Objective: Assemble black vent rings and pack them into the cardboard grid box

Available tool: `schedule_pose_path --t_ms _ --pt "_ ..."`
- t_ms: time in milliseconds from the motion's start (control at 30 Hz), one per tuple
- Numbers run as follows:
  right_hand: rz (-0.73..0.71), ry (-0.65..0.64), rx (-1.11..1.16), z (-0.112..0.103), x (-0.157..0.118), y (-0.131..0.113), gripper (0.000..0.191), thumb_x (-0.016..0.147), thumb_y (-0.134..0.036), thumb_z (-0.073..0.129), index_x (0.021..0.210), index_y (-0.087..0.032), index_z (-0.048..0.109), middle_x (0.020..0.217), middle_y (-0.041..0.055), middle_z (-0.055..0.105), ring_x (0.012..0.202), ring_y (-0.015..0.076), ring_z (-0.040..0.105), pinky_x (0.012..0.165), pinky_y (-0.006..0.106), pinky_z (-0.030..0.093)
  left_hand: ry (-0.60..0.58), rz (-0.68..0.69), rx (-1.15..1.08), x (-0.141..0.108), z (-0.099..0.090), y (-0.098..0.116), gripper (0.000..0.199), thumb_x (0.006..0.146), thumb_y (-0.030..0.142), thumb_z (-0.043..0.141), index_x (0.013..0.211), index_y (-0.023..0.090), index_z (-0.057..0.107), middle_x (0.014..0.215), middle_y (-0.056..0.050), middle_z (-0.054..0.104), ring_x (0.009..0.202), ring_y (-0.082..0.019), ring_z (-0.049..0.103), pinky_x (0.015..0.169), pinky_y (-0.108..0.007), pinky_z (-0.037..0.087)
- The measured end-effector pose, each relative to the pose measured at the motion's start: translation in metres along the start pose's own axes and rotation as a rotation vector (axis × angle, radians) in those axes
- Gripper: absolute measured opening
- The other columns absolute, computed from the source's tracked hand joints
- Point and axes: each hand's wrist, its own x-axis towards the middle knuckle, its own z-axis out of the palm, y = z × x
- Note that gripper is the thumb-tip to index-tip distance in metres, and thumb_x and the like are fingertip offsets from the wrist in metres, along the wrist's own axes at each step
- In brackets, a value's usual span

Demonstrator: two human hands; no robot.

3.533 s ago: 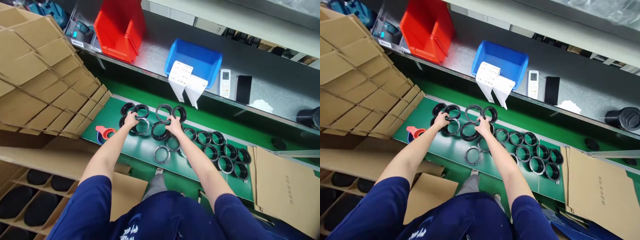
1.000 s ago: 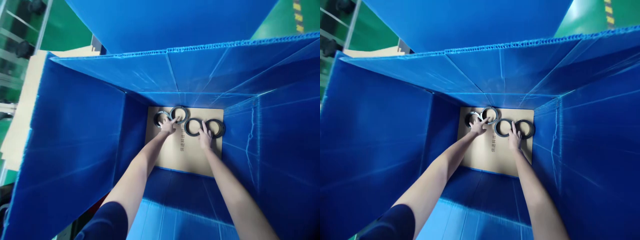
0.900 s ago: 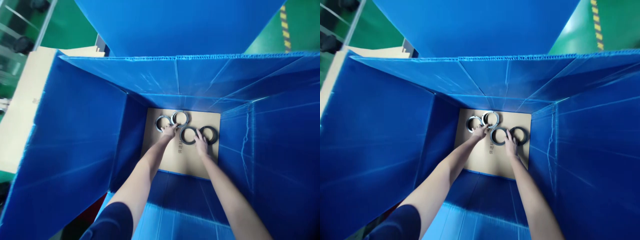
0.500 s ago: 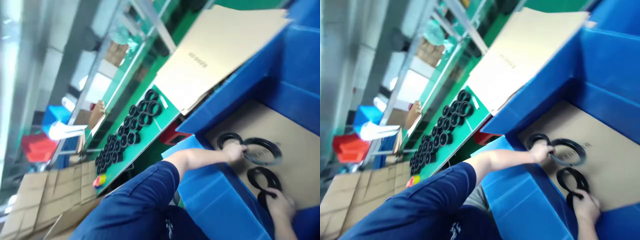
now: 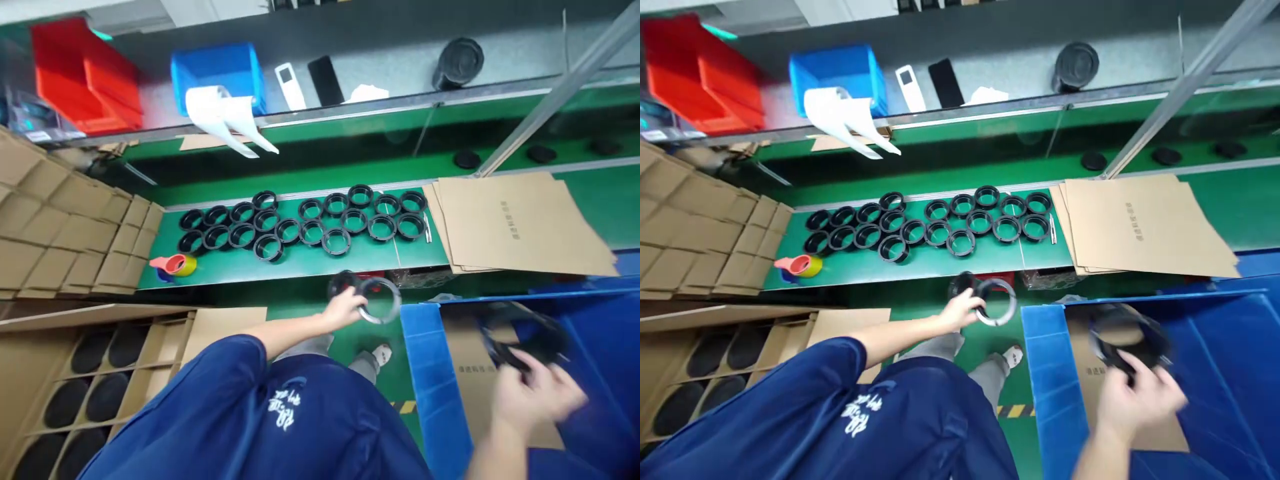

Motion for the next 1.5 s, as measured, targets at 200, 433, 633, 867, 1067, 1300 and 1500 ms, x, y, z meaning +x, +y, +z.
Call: schedule_pose_path --t_ms 200,433,633,867,1067,1300,1500 --pt "-0.289 -0.573 0.099 0.112 0.009 -0.188 0.033 0.079 -0.015 0.047 0.094 -0.023 0.075 0.114 0.0114 0.056 0.103 0.0247 0.062 0.087 0.037 0.055 0.119 -0.393 0.013 -0.029 -0.051 -0.131 0.036 0.098 0.048 0.059 0.119 0.020 0.068 0.117 -0.013 0.055 0.109 -0.030 0.064 0.088 -0.037 0.053" --pt "-0.385 -0.689 0.017 0.172 -0.025 -0.274 0.034 0.079 -0.009 0.046 0.094 -0.019 0.076 0.107 0.0096 0.056 0.087 0.0203 0.059 0.076 0.031 0.052 0.152 -0.501 -0.018 -0.012 -0.054 -0.177 0.036 0.102 0.047 0.050 0.123 0.022 0.065 0.122 -0.013 0.054 0.111 -0.027 0.063 0.087 -0.034 0.053" --pt "-0.467 -0.643 -0.052 0.187 0.006 -0.345 0.035 0.081 -0.009 0.045 0.098 -0.018 0.075 0.111 0.0100 0.054 0.087 0.0196 0.057 0.077 0.031 0.049 0.157 -0.462 -0.023 0.012 -0.058 -0.187 0.043 0.101 0.028 0.047 0.144 0.026 0.054 0.130 -0.016 0.052 0.114 -0.028 0.061 0.089 -0.036 0.052" --pt "-0.715 -0.739 -0.179 0.270 0.050 -0.515 0.042 0.092 -0.010 0.039 0.117 -0.018 0.072 0.123 0.0144 0.054 0.104 0.0250 0.056 0.087 0.033 0.048 0.190 -0.411 -0.018 -0.008 -0.068 -0.195 0.079 0.092 -0.001 0.031 0.163 0.033 0.031 0.119 -0.012 0.062 0.109 -0.025 0.064 0.094 -0.036 0.050" --pt "-0.887 -0.829 -0.311 0.351 0.040 -0.618 0.049 0.095 -0.007 0.033 0.124 -0.015 0.071 0.138 0.0221 0.052 0.116 0.0334 0.056 0.096 0.045 0.051 0.401 -0.358 -0.031 -0.084 -0.029 -0.215 0.073 0.095 0.003 0.029 0.163 0.029 0.034 0.108 -0.009 0.069 0.100 -0.024 0.065 0.090 -0.037 0.049" --pt "-0.943 -0.955 -0.405 0.383 0.016 -0.629 0.046 0.096 -0.008 0.037 0.123 -0.015 0.074 0.145 0.0236 0.047 0.122 0.0348 0.056 0.097 0.048 0.051 0.603 -0.777 -0.095 -0.128 -0.066 -0.282 0.058 0.106 0.031 0.025 0.160 0.019 0.041 0.104 -0.014 0.070 0.102 -0.029 0.066 0.086 -0.037 0.048" --pt "-0.937 -0.925 -0.426 0.368 0.029 -0.618 0.071 0.095 -0.004 0.035 0.162 -0.030 0.039 0.145 0.0223 0.045 0.120 0.0313 0.058 0.098 0.050 0.050 0.553 -0.940 -0.036 -0.115 -0.113 -0.336 0.068 0.098 0.013 0.030 0.166 0.018 0.024 0.118 -0.017 0.072 0.109 -0.032 0.064 0.092 -0.042 0.045"
